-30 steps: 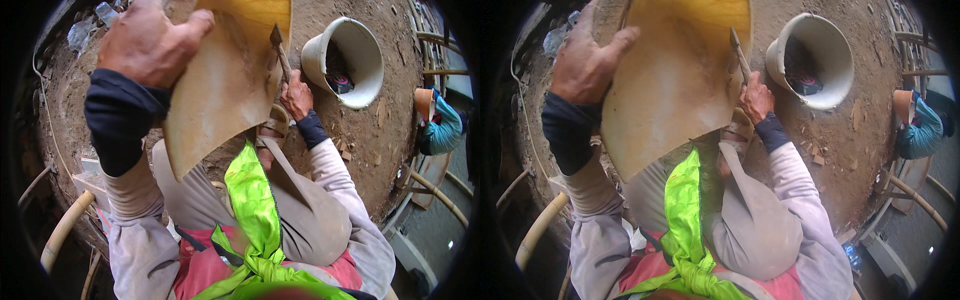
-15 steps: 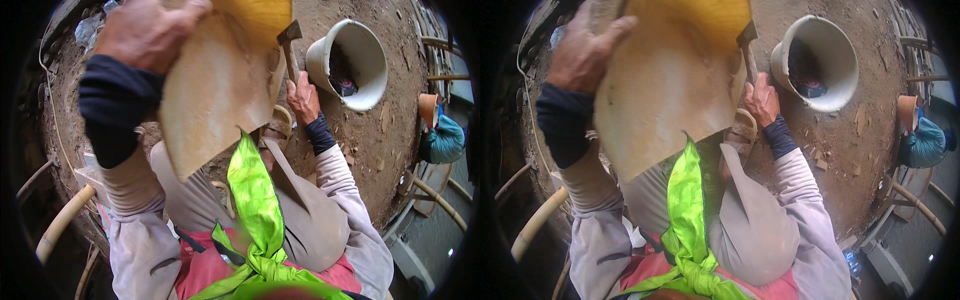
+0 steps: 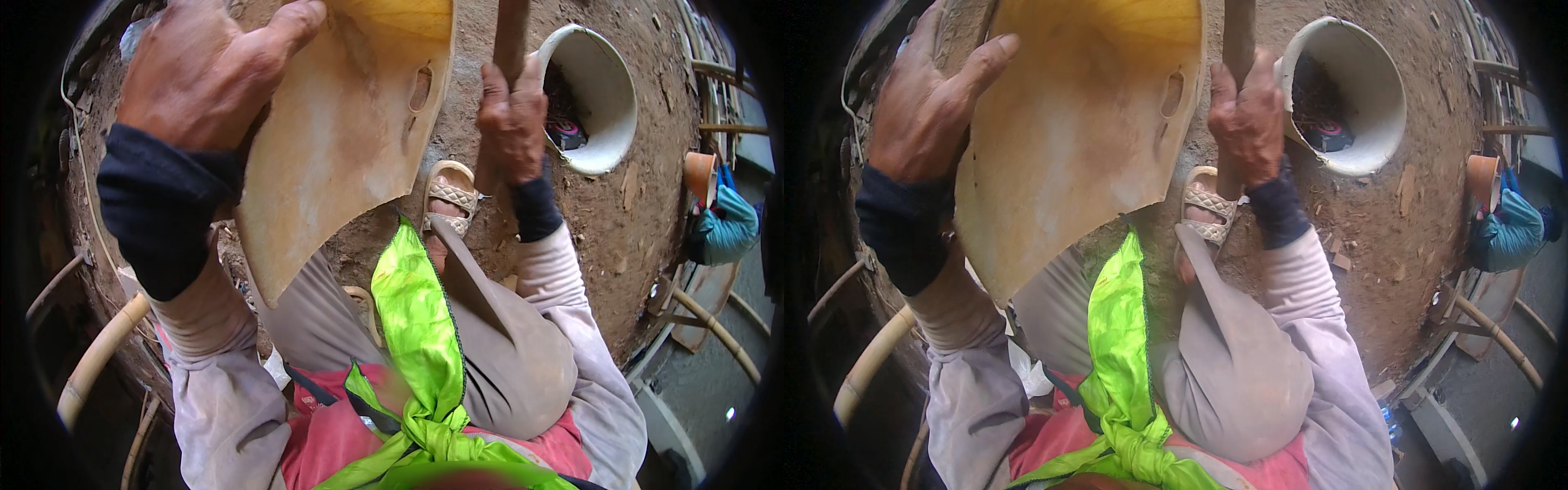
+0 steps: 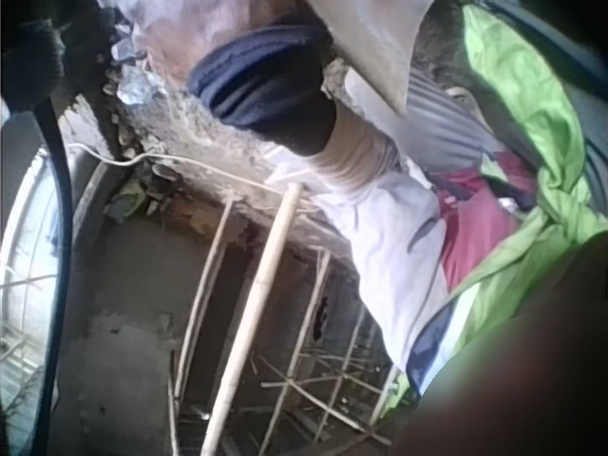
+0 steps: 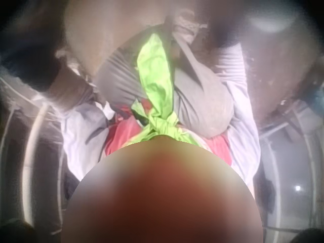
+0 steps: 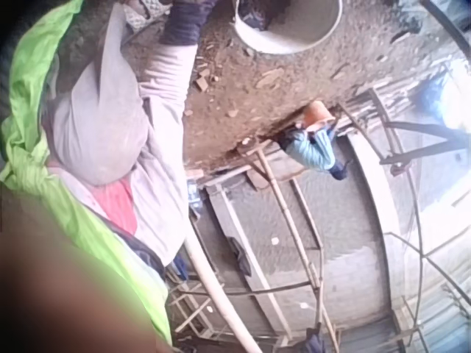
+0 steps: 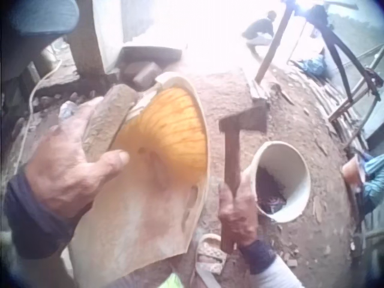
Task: The person sits on the ground and uses a hammer and nails to repair a large yellow plastic container. They repeatedly hammer nails into the container's rim and body, occasionally retrieving more nails from a nearby white bucket. The task continues until the person stands up and walks away with the container.
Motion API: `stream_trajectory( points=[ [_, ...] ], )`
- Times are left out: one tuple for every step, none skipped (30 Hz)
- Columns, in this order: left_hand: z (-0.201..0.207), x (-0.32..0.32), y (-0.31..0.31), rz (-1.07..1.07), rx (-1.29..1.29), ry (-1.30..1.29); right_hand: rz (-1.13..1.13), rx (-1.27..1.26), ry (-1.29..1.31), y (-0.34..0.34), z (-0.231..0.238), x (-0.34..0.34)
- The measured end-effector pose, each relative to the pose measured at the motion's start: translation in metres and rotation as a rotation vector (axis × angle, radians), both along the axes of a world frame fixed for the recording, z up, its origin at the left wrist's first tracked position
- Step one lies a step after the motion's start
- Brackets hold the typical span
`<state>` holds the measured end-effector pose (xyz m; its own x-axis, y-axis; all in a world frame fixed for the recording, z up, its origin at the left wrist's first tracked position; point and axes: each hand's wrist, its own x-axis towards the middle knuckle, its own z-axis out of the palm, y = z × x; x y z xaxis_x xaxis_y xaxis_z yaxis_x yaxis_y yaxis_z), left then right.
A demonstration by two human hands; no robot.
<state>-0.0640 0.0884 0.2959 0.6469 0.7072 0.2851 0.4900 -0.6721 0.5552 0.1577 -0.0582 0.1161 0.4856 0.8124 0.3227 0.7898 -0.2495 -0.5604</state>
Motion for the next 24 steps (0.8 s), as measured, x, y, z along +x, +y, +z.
stream_trajectory(
  points=[
    [0.014, -0.001, -0.004, -0.054, -0.065, 0.015, 0.032, -0.076, -0.102, -0.006, -0.026, 0.005],
    [0.040, -0.008, -0.011, -0.073, -0.106, 0.056, 0.159, -0.284, -0.080, -0.011, -0.064, 0.014],
    [0.025, 0.001, -0.010, -0.077, -0.070, 0.048, 0.266, -0.319, 0.036, -0.030, -0.092, 0.035],
    [0.024, 0.004, -0.015, -0.030, -0.010, 0.087, 0.249, -0.367, 0.071, -0.026, -0.088, 0.031],
    [0.008, 0.012, -0.025, 0.107, 0.164, 0.120, 0.236, -0.410, 0.090, -0.020, -0.069, 0.029],
    [0.011, 0.010, -0.027, 0.107, 0.174, 0.126, 0.214, -0.474, 0.133, -0.023, -0.050, 0.021],
    [0.010, 0.006, -0.029, 0.110, 0.180, 0.129, 0.127, -0.564, 0.132, -0.015, -0.028, 0.007],
    [0.012, 0.005, -0.032, 0.102, 0.188, 0.125, 0.098, -0.444, 0.144, -0.006, -0.009, 0.002],
    [0.006, 0.006, -0.032, 0.070, 0.173, 0.074, 0.060, -0.346, 0.156, -0.008, 0.006, -0.002],
    [0.014, 0.006, -0.032, 0.045, 0.052, 0.029, 0.040, -0.243, 0.183, -0.009, 0.018, -0.010],
    [0.023, 0.006, -0.032, 0.035, -0.069, -0.011, 0.058, -0.131, 0.169, -0.005, 0.030, -0.015],
    [0.050, 0.005, -0.029, 0.025, -0.302, -0.067, 0.077, -0.017, 0.157, -0.002, 0.035, -0.019],
    [0.055, 0.007, -0.026, 0.011, -0.364, -0.089, 0.086, 0.063, 0.115, -0.002, 0.036, -0.016],
    [0.060, 0.008, -0.025, 0.008, -0.419, -0.101, 0.064, 0.051, 0.137, -0.004, 0.026, -0.016],
    [0.050, 0.009, -0.027, 0.030, -0.295, -0.049, 0.044, 0.040, 0.161, -0.009, 0.007, -0.017],
    [0.037, 0.011, -0.030, 0.051, -0.174, 0.005, 0.021, 0.027, 0.187, -0.017, -0.017, -0.020],
    [0.019, 0.014, -0.031, 0.050, -0.062, 0.038, -0.013, -0.359, 0.084, -0.037, -0.053, -0.008],
    [0.011, 0.016, -0.032, 0.074, 0.071, 0.086, 0.145, -0.477, 0.048, -0.051, -0.099, 0.007],
    [0.010, 0.017, -0.029, 0.107, 0.142, 0.116, 0.133, -0.516, 0.078, -0.048, -0.091, 0.002],
    [0.009, 0.018, -0.030, 0.133, 0.208, 0.148, 0.123, -0.553, 0.104, -0.042, -0.078, 0.001],
    [0.008, 0.022, -0.029, 0.160, 0.210, 0.150, 0.083, -0.498, 0.083, -0.027, -0.066, 0.004],
    [0.010, 0.019, -0.029, 0.148, 0.196, 0.136, 0.046, -0.473, 0.081, -0.025, -0.051, -0.001],
    [0.010, 0.016, -0.030, 0.137, 0.181, 0.127, 0.033, -0.425, 0.110, -0.018, -0.035, -0.005],
    [0.005, 0.016, -0.029, 0.108, 0.157, 0.097, 0.065, -0.289, 0.144, -0.017, -0.017, -0.004]
  ],
)
